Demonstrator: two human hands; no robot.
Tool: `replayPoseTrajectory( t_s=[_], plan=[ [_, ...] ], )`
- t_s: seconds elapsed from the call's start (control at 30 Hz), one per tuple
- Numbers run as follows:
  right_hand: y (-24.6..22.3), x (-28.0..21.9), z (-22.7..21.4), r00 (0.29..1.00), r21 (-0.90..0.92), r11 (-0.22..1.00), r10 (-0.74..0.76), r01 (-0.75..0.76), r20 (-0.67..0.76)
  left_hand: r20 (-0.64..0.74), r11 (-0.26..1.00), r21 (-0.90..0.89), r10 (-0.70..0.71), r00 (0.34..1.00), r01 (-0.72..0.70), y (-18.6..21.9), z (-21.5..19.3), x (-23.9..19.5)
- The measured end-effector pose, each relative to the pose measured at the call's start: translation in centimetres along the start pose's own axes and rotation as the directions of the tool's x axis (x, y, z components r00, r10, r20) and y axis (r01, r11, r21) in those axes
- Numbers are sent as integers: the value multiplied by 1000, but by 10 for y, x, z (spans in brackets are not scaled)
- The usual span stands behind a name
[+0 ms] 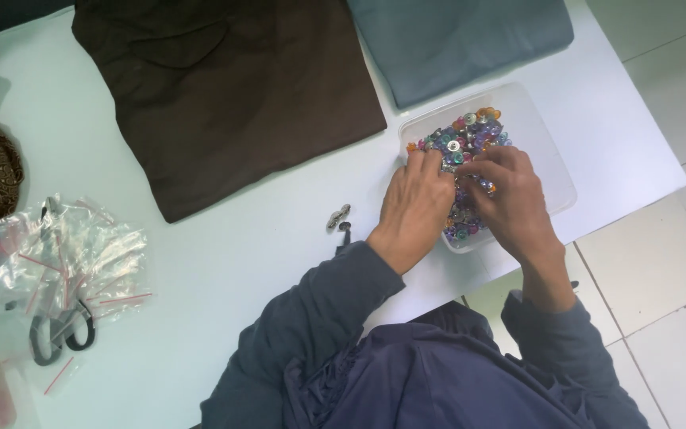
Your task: Sorting small decorative beads and packaging them into small resealable plastic bags.
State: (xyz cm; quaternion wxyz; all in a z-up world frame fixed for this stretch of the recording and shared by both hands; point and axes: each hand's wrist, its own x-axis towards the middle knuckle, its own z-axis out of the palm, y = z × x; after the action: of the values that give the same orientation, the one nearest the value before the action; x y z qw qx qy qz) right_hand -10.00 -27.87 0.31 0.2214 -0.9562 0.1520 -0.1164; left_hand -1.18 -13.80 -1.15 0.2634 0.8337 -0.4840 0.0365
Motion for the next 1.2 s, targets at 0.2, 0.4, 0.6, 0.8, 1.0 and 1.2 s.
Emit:
replayPoseTrajectory(
  t_s=[0.2,0.4,0.6,0.8,1.0,1.2],
  plan=[
    [16,6,26,994,-237,971,32,-7,101,131,953,303,-70,989,27,14,14,21],
    [21,-1,20,992,-47,996,79,-74,96,116,980,198,-23,993,-1,9,11,20],
    [14,-5,2,997,237,969,73,-77,26,82,997,-78,4,997,2,1,-24,8],
    [-40,-17,-12,994,404,909,-105,99,-7,6,954,-296,45,999,-41,-18,-95,-30],
    [-93,-23,29,976,463,868,-215,182,20,153,908,-398,-76,985,132,-54,-139,-86],
    [-98,-15,91,979,288,953,-145,100,141,192,922,-253,-250,949,293,-84,-89,-114]
  ],
)
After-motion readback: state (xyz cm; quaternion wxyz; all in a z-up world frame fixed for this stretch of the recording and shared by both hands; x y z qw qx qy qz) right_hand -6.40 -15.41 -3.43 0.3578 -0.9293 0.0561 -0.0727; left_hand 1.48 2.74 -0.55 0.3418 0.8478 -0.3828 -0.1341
